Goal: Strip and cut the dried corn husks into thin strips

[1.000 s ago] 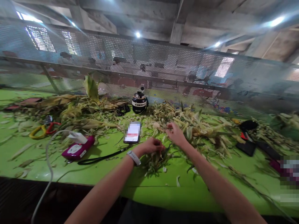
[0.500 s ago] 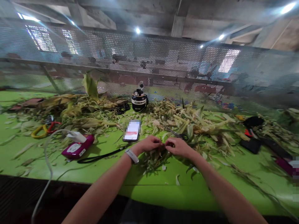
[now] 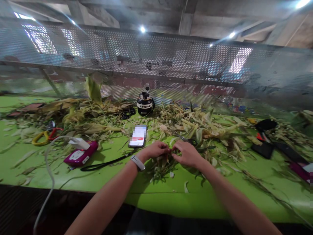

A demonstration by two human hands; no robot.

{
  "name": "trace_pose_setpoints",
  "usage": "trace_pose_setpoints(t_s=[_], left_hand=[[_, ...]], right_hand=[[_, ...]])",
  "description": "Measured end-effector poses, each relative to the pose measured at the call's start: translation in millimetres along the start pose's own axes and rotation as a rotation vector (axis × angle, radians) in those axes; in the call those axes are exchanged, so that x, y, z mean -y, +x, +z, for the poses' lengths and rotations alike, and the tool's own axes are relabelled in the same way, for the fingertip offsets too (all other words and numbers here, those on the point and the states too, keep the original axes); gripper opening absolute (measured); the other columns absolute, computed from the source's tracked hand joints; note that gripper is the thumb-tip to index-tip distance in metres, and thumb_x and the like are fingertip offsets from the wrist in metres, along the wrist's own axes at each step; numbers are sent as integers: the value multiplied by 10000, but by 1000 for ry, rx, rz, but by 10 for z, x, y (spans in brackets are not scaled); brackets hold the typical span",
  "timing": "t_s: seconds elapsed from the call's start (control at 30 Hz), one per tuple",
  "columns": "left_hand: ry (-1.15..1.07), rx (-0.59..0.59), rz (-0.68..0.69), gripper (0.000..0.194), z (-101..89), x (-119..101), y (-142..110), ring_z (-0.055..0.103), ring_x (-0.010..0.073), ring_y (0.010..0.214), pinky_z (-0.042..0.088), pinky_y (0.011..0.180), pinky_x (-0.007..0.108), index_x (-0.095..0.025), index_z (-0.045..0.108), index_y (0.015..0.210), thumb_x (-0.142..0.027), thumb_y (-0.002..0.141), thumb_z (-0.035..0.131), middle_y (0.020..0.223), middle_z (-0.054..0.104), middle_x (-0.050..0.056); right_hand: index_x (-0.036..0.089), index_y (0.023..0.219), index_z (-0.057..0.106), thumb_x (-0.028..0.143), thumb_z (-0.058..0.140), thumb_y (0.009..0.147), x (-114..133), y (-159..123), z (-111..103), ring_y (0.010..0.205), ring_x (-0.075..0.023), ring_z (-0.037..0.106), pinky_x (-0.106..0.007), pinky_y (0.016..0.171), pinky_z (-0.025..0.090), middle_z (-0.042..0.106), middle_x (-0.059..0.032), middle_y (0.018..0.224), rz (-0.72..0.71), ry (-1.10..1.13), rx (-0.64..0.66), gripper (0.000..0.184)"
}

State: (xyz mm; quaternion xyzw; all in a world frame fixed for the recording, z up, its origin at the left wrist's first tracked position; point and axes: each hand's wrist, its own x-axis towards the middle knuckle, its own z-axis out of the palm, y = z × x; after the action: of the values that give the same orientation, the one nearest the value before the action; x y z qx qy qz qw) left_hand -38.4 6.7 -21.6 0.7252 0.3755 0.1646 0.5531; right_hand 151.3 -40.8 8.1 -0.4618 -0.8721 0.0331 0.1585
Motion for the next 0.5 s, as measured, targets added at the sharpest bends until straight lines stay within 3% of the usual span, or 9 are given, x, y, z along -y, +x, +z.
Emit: trace_pose_setpoints(t_s=[0.2, 0.5], left_hand=[[0, 10, -22, 480, 6, -29, -8, 347, 59, 471, 259, 462, 205, -133, 582, 649, -612, 679, 585, 561, 567, -19], [-97, 15, -54, 344, -15, -61, -25, 469, 91, 556, 346, 541, 212, -145, 587, 707, -486, 698, 624, 632, 619, -6]], right_hand=[[163, 835, 604, 192, 520, 842, -36, 8, 19, 763, -170, 533, -276, 685, 360, 615, -62, 813, -30, 35, 72, 89], [161, 796, 565, 189, 494, 848, -10, -8, -56, 701, -148, 506, -258, 651, 365, 588, -45, 783, 25, 222, 196, 93]])
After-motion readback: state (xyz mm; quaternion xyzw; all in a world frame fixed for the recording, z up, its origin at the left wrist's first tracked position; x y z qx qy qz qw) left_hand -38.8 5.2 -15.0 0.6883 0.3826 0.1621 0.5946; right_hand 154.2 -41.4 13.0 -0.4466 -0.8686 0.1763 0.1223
